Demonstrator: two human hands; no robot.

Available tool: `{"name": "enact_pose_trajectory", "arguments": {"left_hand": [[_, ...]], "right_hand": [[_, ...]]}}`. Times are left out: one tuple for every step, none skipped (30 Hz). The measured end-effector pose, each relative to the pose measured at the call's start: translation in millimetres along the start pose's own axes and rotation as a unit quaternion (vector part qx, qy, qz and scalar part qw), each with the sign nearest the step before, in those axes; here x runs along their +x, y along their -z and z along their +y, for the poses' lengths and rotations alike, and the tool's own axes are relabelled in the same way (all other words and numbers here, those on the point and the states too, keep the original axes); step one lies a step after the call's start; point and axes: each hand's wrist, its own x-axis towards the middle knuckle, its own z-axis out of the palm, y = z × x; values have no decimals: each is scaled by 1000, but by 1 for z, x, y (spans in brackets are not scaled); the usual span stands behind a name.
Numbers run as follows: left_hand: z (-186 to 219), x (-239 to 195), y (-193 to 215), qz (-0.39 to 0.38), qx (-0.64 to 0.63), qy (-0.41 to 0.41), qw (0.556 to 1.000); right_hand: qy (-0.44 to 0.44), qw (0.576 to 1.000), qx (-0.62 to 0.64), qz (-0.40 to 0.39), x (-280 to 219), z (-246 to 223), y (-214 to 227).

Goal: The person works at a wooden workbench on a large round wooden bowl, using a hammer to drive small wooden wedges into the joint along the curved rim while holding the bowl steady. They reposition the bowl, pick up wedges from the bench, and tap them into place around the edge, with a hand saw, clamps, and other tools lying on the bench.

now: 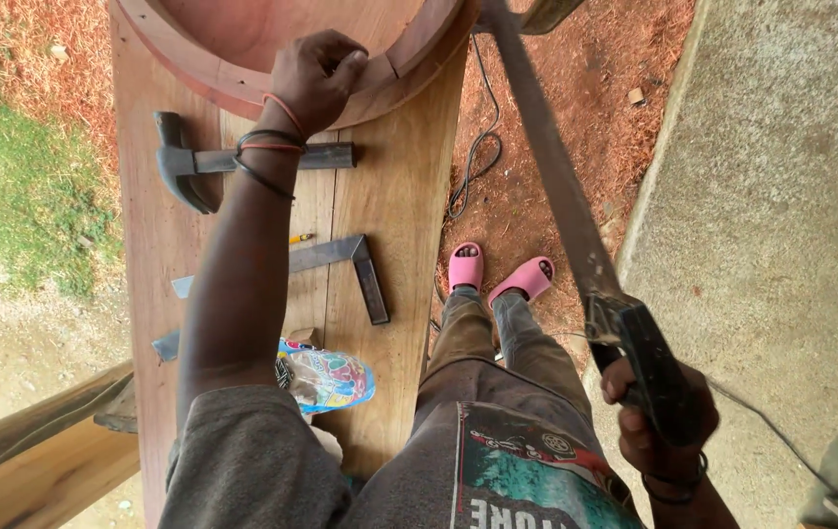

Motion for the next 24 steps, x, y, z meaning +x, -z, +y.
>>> {"name": "enact_pose_trajectory", "arguments": {"left_hand": [[0, 0, -3, 15, 12, 18, 1000], [1, 1, -7, 29, 24, 35, 999], [4, 1, -10, 25, 25, 36, 999], [7, 2, -11, 35, 29, 46, 998], [11, 3, -13, 44, 33, 57, 997], [11, 6, -13, 45, 35, 55, 997], [12, 8, -13, 55, 41, 71, 995], [12, 6, -15, 63, 46, 90, 993], [12, 6, -17, 62, 48, 90, 993], [14, 6, -20, 72, 47, 107, 991], [15, 5, -22, 83, 47, 123, 988], [9, 6, -24, 84, 50, 123, 988], [4, 6, -26, 98, 65, 114, 986], [-1, 8, -27, 113, 80, 105, 985], [-15, 10, -29, 113, 84, 103, 985], [-29, 13, -31, 129, 120, 63, 982], [-44, 15, -33, 145, 155, 22, 977], [-42, 9, -32, 146, 159, 25, 976], [-39, 2, -32, 135, 150, 9, 979], [-35, 1, -31, 123, 140, -11, 982], [-24, -4, -28, 123, 143, -12, 982], [-13, -10, -25, 106, 120, -20, 987], [-1, -15, -21, 88, 97, -27, 991], [4, -14, -23, 90, 99, -29, 991]], "right_hand": [[-10, 1000, -20, -12, -4, 5, -3], [-20, 999, -41, -24, -9, 10, -6], [-23, 999, -40, -21, -11, 12, -12], [-24, 999, -22, -21, -11, 15, -18], [-26, 999, -4, -20, -11, 18, -24], [-24, 1000, -2, -19, -16, 29, -22], [-180, 953, 242, 26, -22, 40, -20], [-324, 821, 464, 71, -32, 49, -18], [-324, 820, 466, 72, -34, 48, -23], [-330, 859, 387, 57, -36, 48, -26], [-333, 892, 304, 40, -37, 47, -30], [-332, 891, 307, 39, -34, 43, -32], [-201, 968, 145, -29, -31, 39, -34], [-58, 994, -25, -94, -27, 35, -36], [-56, 994, -22, -93, -32, 40, -34], [-58, 993, -22, -98, -37, 45, -32], [-60, 993, -23, -103, -41, 51, -30], [-59, 992, -19, -106, -45, 53, -28], [-63, 992, -21, -110, -48, 55, -25], [-65, 991, -24, -111, -50, 57, -24], [-64, 992, -21, -110, -53, 58, -22], [-67, 991, -32, -110, -53, 60, -19], [-69, 991, -42, -110, -53, 60, -17], [-67, 991, -41, -109, -51, 60, -16]]}}
